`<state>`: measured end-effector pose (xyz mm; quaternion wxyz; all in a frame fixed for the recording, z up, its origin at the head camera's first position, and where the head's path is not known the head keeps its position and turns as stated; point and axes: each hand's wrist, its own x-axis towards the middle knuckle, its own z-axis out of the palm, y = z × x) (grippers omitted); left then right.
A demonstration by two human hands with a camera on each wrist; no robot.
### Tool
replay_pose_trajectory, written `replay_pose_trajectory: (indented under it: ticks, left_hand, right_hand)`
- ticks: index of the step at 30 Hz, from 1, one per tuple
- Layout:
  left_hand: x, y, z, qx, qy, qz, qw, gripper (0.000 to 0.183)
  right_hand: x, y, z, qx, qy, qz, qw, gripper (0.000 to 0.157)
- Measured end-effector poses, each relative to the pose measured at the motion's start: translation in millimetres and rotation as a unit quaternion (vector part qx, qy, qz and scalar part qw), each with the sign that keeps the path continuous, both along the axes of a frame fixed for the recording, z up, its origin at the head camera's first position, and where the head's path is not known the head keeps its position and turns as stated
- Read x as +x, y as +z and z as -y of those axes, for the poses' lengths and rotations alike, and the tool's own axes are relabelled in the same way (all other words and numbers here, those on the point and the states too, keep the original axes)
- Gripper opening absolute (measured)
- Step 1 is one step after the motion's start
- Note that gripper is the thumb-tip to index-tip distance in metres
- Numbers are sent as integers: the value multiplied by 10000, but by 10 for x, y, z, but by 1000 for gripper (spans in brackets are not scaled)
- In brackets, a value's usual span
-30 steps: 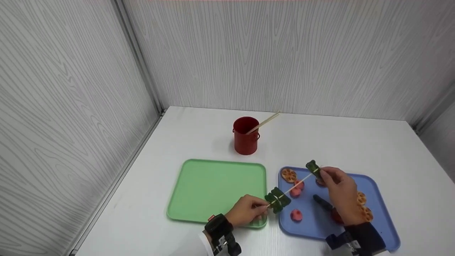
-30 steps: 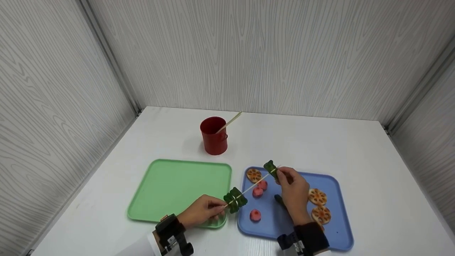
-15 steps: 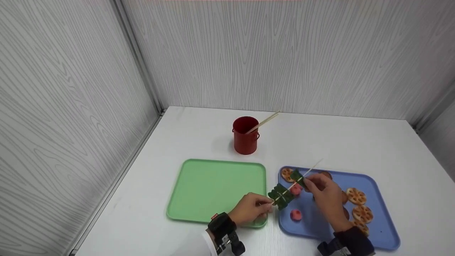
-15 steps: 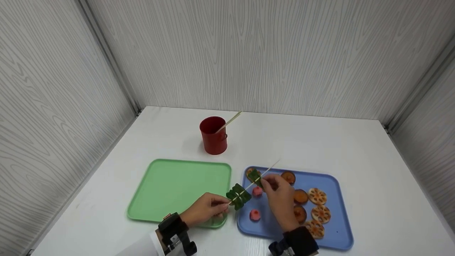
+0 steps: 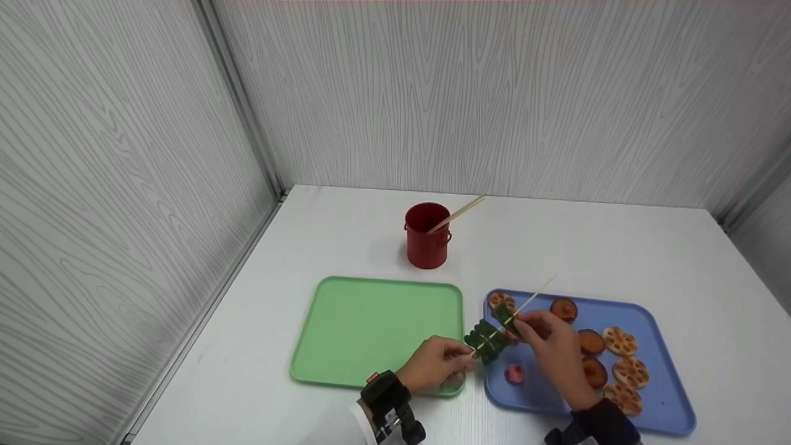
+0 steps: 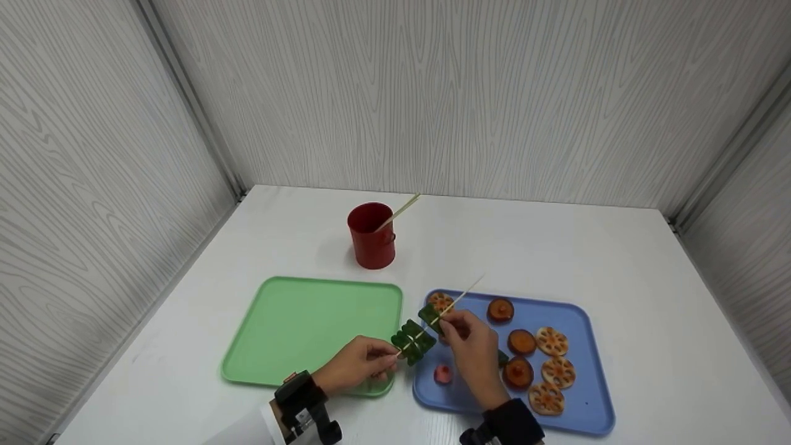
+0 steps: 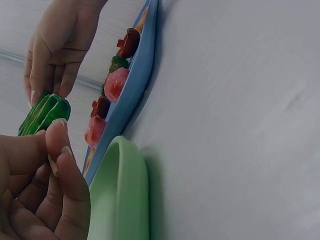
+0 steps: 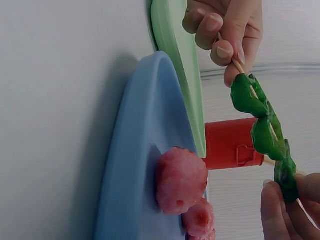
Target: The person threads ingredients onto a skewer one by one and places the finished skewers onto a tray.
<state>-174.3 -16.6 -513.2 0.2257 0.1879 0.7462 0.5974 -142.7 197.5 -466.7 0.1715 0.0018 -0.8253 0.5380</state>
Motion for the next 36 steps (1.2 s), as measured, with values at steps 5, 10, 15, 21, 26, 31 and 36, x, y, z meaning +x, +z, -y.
replay_pose_trajectory:
  ticks: [5,10,15,21,26,31,36]
  left_hand:
    - [3,-20,-12,35,33,-28,10000,16]
    - [-23,-1,-7,64,65,-92,9999,17]
    - [-81,99,30,59,-9,-389,9992,17]
    - [-99,105,44,68,-230,-710,9972,17]
    - [-93,95,30,123,-117,-517,9985,17]
    - [-99,109,26,205,-43,-330,9992,16]
    - [-100,101,38,233,-15,-210,9995,17]
  right_hand:
    - [-86,-264,-71,-91,16,154,9998,7]
    - [-106,-306,-91,-219,88,242,9994,7]
    - [-123,-262,-117,-271,159,261,9992,7]
    - [-130,-216,-179,-138,317,245,9991,8]
    - [-141,-146,-287,253,338,99,9991,11]
    - [-147,-100,-415,1317,-21,-12,9913,9]
    - [-161,-121,-513,2603,114,77,9654,11]
